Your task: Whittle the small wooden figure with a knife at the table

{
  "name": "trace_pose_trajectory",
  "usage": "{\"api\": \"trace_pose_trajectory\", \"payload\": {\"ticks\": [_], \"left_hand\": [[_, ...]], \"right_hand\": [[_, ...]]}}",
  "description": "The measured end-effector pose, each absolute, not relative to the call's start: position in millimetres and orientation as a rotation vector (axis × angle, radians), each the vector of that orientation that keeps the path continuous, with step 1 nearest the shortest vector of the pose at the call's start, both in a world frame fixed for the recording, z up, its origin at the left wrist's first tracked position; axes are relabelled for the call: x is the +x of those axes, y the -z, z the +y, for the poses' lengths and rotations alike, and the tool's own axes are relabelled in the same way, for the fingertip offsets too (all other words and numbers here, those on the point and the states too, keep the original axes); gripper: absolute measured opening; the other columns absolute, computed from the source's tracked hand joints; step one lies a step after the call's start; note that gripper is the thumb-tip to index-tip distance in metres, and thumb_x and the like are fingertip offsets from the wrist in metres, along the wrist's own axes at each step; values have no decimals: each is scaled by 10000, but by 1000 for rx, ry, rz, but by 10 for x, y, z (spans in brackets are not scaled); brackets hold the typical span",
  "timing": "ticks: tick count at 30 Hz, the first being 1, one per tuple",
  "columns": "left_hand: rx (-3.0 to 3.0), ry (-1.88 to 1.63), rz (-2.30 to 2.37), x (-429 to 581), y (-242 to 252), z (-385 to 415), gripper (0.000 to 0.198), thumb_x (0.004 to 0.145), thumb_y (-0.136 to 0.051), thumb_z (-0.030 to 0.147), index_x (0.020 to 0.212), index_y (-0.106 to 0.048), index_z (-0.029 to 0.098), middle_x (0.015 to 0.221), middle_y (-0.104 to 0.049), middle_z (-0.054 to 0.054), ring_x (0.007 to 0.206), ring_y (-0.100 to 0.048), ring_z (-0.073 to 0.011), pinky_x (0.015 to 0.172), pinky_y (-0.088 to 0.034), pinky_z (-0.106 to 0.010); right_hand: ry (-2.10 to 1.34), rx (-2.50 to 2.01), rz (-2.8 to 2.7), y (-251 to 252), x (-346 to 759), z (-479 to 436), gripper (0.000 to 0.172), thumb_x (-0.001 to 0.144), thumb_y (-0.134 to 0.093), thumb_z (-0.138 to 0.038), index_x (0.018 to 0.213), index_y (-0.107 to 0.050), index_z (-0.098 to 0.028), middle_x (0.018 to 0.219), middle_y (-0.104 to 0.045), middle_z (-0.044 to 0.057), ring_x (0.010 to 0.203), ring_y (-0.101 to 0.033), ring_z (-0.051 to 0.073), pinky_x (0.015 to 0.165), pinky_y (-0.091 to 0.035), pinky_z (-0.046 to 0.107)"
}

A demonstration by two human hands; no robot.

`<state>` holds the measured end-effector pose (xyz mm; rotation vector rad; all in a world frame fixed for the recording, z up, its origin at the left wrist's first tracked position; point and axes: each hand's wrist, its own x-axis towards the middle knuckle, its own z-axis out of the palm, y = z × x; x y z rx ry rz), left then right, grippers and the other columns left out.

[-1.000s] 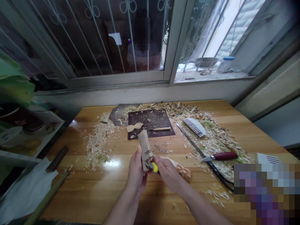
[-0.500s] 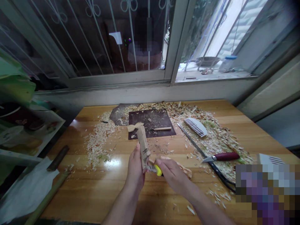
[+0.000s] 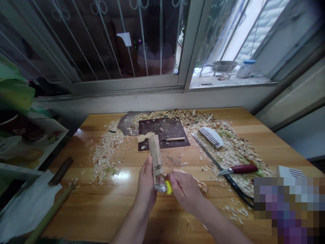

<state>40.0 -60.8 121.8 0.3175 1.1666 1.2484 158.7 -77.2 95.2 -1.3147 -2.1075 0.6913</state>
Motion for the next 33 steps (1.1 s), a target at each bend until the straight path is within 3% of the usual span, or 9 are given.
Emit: {"api": "trace_pose_trajectory", "payload": {"ticks": [12, 18, 26, 33], "left_hand": [[353, -1271, 1136, 405, -1277, -652, 486, 579, -635, 611, 621, -444, 165, 398, -406, 88, 322, -336, -36, 321, -256, -159], [377, -1201, 1162, 397, -1241, -700, 503, 598, -589, 652, 641, -444, 172, 418, -423, 80, 334, -359, -45, 303, -249, -154], [347, -1110, 1032, 369, -1227, -643, 451, 615, -648, 547, 574, -440, 149, 419, -425, 66, 310, -313, -18, 279, -185, -127], [324, -1130, 764, 284, -1234, -579, 450, 708, -600, 496, 530, -353, 164, 405, -279, 93, 310, -170, -8, 290, -186, -123]], "right_hand": [[-695, -1332, -2078, -921, 1532, -780, 434, 915, -188, -303, 636, -500, -189, 627, -566, 38, 604, -510, 143, 589, -319, 249], [-683, -1390, -2020, -898, 1511, -764, 451, 912, -186, -325, 625, -505, -186, 586, -545, 35, 563, -482, 140, 550, -308, 249], [-1229, -1204, -1740, -876, 1499, -704, 509, 921, -219, -384, 626, -580, -180, 575, -560, 7, 559, -502, 132, 569, -373, 230], [-944, -1179, -1925, -916, 1546, -752, 490, 916, -230, -375, 625, -568, -173, 591, -542, 13, 563, -474, 126, 573, -341, 240]]}}
